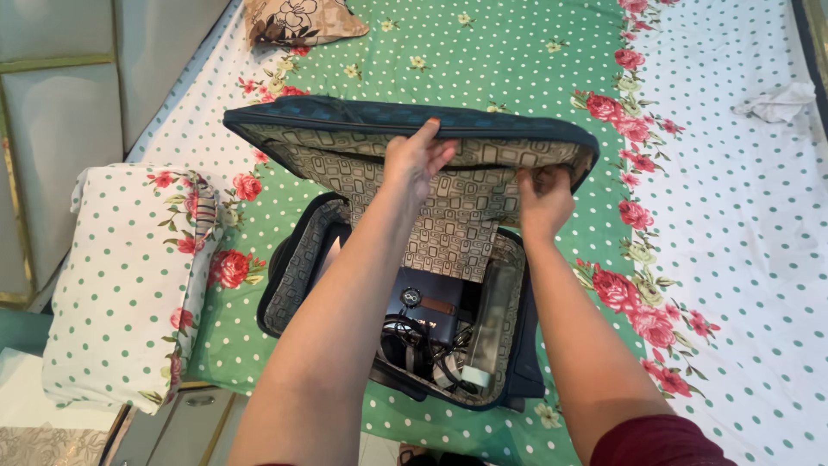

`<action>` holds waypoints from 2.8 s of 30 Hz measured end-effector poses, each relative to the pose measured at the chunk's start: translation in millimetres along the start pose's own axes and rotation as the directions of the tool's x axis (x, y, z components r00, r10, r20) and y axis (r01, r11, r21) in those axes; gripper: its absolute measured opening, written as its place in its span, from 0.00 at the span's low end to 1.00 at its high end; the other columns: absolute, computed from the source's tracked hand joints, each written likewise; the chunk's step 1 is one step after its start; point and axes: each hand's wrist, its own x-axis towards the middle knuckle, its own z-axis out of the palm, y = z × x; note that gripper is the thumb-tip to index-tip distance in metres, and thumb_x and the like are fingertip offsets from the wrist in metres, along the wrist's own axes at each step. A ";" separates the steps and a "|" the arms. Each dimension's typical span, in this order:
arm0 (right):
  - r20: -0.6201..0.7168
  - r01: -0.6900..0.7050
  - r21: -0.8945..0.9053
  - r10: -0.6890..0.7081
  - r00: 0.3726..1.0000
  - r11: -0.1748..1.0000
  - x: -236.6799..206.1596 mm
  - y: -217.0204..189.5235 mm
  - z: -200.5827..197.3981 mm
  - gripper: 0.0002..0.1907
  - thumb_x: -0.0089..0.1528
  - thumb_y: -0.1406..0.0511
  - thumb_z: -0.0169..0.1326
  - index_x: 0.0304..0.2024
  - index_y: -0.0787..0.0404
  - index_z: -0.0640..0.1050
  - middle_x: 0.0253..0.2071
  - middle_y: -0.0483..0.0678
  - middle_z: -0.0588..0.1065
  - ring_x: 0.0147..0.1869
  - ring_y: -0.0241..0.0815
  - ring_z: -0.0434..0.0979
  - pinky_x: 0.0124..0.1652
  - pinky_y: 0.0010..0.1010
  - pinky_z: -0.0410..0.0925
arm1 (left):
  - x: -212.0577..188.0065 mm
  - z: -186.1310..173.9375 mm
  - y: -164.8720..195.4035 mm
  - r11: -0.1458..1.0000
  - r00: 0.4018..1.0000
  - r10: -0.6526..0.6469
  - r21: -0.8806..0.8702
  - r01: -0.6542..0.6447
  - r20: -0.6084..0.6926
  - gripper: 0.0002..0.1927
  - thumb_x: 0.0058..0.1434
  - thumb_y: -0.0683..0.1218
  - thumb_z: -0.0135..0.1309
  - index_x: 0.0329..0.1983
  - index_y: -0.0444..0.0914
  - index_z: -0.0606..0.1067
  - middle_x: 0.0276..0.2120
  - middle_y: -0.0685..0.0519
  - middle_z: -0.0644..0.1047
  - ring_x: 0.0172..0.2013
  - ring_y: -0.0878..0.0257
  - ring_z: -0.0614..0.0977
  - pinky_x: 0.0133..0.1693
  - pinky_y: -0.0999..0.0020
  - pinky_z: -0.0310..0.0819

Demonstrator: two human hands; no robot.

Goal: The person opens a backpack lying on a bed and unzips its compartments. They take out a laptop and place it on a desk, then remove headphones and set them beside the laptop, and finally take out a pair of eyeglasses and place them on the desk.

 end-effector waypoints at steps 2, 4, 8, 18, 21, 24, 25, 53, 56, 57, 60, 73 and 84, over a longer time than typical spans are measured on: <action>-0.088 0.001 0.005 0.000 0.996 1.000 5.6 -6.8 6.8 0.14 0.59 0.62 0.65 0.39 0.66 0.80 0.30 0.52 0.82 0.32 0.47 0.82 0.38 0.39 0.73 | 7.6 8.1 2.9 1.000 0.999 0.006 -0.009 -0.006 -0.034 0.22 0.64 0.45 0.59 0.52 0.22 0.70 0.45 0.34 0.79 0.39 0.49 0.86 0.36 0.62 0.85; -0.136 0.035 -0.005 -0.035 0.990 0.999 7.8 -6.1 10.6 0.10 0.62 0.63 0.63 0.37 0.65 0.81 0.28 0.53 0.81 0.31 0.48 0.81 0.36 0.40 0.72 | 11.7 9.1 4.5 1.000 0.999 -0.004 -0.013 0.004 -0.047 0.20 0.64 0.45 0.58 0.49 0.24 0.69 0.44 0.35 0.79 0.39 0.49 0.86 0.36 0.61 0.86; -0.076 0.159 -0.106 -0.168 0.983 0.982 1.9 1.5 12.2 0.07 0.63 0.65 0.61 0.35 0.63 0.81 0.27 0.54 0.80 0.30 0.54 0.81 0.34 0.43 0.71 | 17.0 6.3 4.1 0.999 0.999 -0.035 -0.007 0.035 -0.035 0.20 0.63 0.47 0.58 0.48 0.27 0.69 0.45 0.39 0.78 0.43 0.48 0.86 0.41 0.57 0.85; 0.471 0.489 -0.285 -0.324 0.821 0.825 -65.0 -56.1 99.7 0.07 0.56 0.62 0.62 0.26 0.59 0.81 0.25 0.56 0.79 0.27 0.58 0.80 0.29 0.47 0.72 | 30.6 8.3 -13.8 0.983 0.998 0.006 0.185 -0.017 0.057 0.20 0.60 0.53 0.62 0.44 0.33 0.77 0.40 0.48 0.83 0.43 0.60 0.83 0.48 0.63 0.77; 0.440 0.470 -0.135 -0.372 0.817 0.872 -66.3 -64.3 94.8 0.04 0.52 0.64 0.63 0.26 0.58 0.81 0.25 0.55 0.79 0.28 0.56 0.81 0.31 0.45 0.73 | 31.5 -2.9 -6.3 0.964 1.000 -0.011 0.264 0.005 0.021 0.22 0.61 0.54 0.63 0.46 0.31 0.77 0.38 0.46 0.85 0.39 0.62 0.81 0.45 0.65 0.75; 0.378 0.417 -0.011 -0.383 0.843 0.909 -61.8 -68.7 80.6 0.04 0.55 0.65 0.63 0.30 0.59 0.83 0.26 0.55 0.79 0.29 0.54 0.81 0.32 0.43 0.73 | 28.7 -10.3 -7.4 0.946 0.997 0.067 0.317 -0.074 0.033 0.22 0.58 0.52 0.66 0.45 0.30 0.79 0.38 0.49 0.83 0.37 0.64 0.84 0.43 0.66 0.78; 0.362 0.395 0.019 -0.375 0.853 0.918 -60.3 -71.1 76.3 0.04 0.57 0.65 0.63 0.32 0.59 0.83 0.26 0.54 0.79 0.29 0.54 0.82 0.33 0.43 0.73 | 28.5 -11.8 -8.5 0.949 0.996 0.065 0.304 -0.080 0.060 0.21 0.58 0.52 0.66 0.45 0.30 0.80 0.38 0.48 0.84 0.37 0.64 0.83 0.43 0.67 0.77; 0.702 0.733 -0.326 -0.366 0.610 0.597 117.1 -110.5 16.9 0.26 0.51 0.61 0.70 0.53 0.44 0.85 0.34 0.52 0.82 0.39 0.55 0.81 0.46 0.45 0.71 | 11.8 -47.6 -75.3 0.259 0.704 0.710 0.918 -0.301 0.030 0.23 0.46 0.45 0.71 0.43 0.37 0.76 0.43 0.45 0.76 0.45 0.47 0.79 0.47 0.56 0.74; 0.703 0.740 -0.303 -0.383 0.599 0.601 133.1 -99.5 21.4 0.24 0.51 0.60 0.71 0.52 0.44 0.86 0.33 0.53 0.81 0.37 0.54 0.81 0.44 0.45 0.72 | 27.3 -44.8 -77.5 0.326 0.761 0.649 0.903 -0.280 0.002 0.22 0.47 0.47 0.71 0.43 0.38 0.77 0.41 0.48 0.79 0.43 0.49 0.81 0.45 0.57 0.76; 0.696 0.743 -0.282 -0.405 0.594 0.607 137.9 -95.2 22.9 0.23 0.52 0.60 0.70 0.51 0.44 0.86 0.33 0.53 0.81 0.37 0.54 0.81 0.43 0.44 0.72 | 32.6 -42.4 -78.9 0.353 0.778 0.629 0.894 -0.277 -0.007 0.22 0.47 0.48 0.71 0.43 0.38 0.78 0.40 0.49 0.80 0.42 0.51 0.82 0.44 0.57 0.76; 0.681 0.748 -0.246 -0.439 0.586 0.617 148.5 -84.0 28.4 0.21 0.53 0.59 0.70 0.50 0.44 0.87 0.33 0.53 0.81 0.36 0.53 0.81 0.42 0.42 0.73 | 45.5 -32.3 -85.7 0.387 0.819 0.570 0.900 -0.201 -0.062 0.16 0.51 0.48 0.69 0.41 0.40 0.79 0.39 0.50 0.80 0.42 0.53 0.83 0.44 0.57 0.77; 0.682 0.756 -0.231 -0.453 0.575 0.612 151.6 -81.1 17.4 0.19 0.55 0.58 0.71 0.49 0.45 0.87 0.32 0.51 0.80 0.34 0.51 0.80 0.38 0.40 0.73 | 50.3 -9.3 -108.6 0.630 0.801 0.597 0.637 -0.444 -0.032 0.24 0.53 0.44 0.67 0.48 0.33 0.69 0.37 0.47 0.80 0.38 0.57 0.85 0.40 0.63 0.80; 0.684 0.766 -0.239 -0.457 0.569 0.596 144.1 -79.0 -4.3 0.21 0.54 0.58 0.70 0.52 0.44 0.86 0.33 0.50 0.80 0.33 0.50 0.80 0.37 0.39 0.72 | 28.2 -60.6 -63.2 0.322 0.750 0.661 0.903 -0.286 0.002 0.07 0.62 0.46 0.62 0.40 0.39 0.82 0.35 0.49 0.85 0.33 0.59 0.86 0.38 0.64 0.80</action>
